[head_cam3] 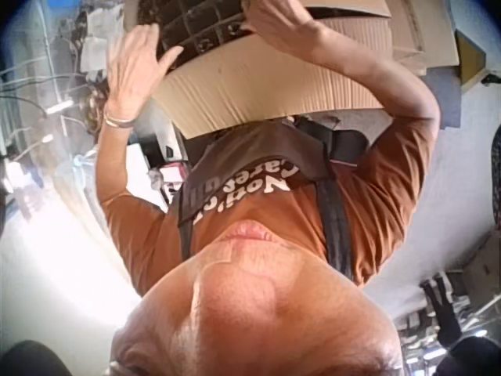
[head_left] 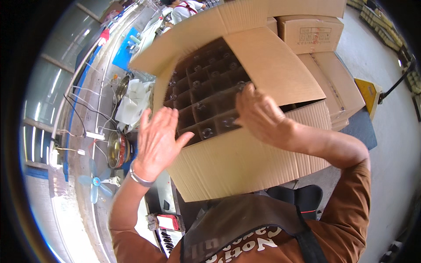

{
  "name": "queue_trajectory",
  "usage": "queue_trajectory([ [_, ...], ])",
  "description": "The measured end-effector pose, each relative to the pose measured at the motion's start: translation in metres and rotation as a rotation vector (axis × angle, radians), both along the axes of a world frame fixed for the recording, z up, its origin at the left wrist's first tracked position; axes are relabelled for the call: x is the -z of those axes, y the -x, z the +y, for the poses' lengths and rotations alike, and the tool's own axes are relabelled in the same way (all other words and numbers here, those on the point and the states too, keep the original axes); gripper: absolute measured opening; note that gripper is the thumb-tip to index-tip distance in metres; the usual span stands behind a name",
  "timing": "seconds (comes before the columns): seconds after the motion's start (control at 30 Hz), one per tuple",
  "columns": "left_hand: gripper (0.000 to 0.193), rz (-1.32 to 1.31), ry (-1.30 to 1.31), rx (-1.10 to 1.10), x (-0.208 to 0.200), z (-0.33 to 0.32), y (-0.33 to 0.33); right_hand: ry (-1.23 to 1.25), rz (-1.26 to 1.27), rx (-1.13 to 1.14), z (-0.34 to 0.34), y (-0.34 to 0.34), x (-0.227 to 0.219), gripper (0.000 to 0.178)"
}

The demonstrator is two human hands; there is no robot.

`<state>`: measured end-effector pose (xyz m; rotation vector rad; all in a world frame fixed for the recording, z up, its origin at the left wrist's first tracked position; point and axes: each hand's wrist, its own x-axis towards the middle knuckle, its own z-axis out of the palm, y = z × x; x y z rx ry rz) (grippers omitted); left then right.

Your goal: The person places clear plastic bottles into a cardboard box with internal dividers, then closes and seals the box with tape. The person repeats this process with additional bottles and boxes.

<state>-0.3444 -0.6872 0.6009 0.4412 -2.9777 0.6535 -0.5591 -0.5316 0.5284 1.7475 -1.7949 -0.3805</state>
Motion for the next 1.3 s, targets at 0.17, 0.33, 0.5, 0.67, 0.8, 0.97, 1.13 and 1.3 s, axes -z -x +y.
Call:
queue_trajectory([
  [0.17,0.094,-0.072,-0.009,-0.623,-0.037,-0.040,-0.079,-0.124,-0.146,0.555,-0.017,0.095,-0.067,0.056],
  [0.33,0.129,-0.079,-0.266,-0.594,0.049,-0.060,-0.125,0.144,-0.585,0.807,0.046,0.195,-0.010,0.065],
  [0.5,0.104,0.360,-1.085,-0.351,0.168,-0.100,-0.174,0.291,-1.290,0.701,0.046,0.167,0.050,0.074],
  [0.67,0.070,0.551,-1.160,-0.168,0.224,-0.094,-0.155,0.360,-1.015,0.995,0.074,0.215,0.072,0.067],
  [0.8,0.082,0.448,-1.234,-0.216,0.205,-0.099,-0.167,0.520,-0.684,0.457,0.013,0.059,0.013,0.051],
  [0.97,0.086,0.713,-0.956,0.190,0.151,-0.101,-0.173,0.187,-1.024,0.088,-0.021,-0.053,0.038,0.040],
  [1.13,0.046,0.427,-1.116,0.286,0.133,-0.118,-0.132,0.057,-1.032,0.192,-0.045,-0.037,0.043,0.031],
  [1.3,0.043,0.326,-1.181,0.400,0.142,-0.121,-0.089,0.017,-0.979,0.113,-0.074,-0.015,0.050,0.031],
])
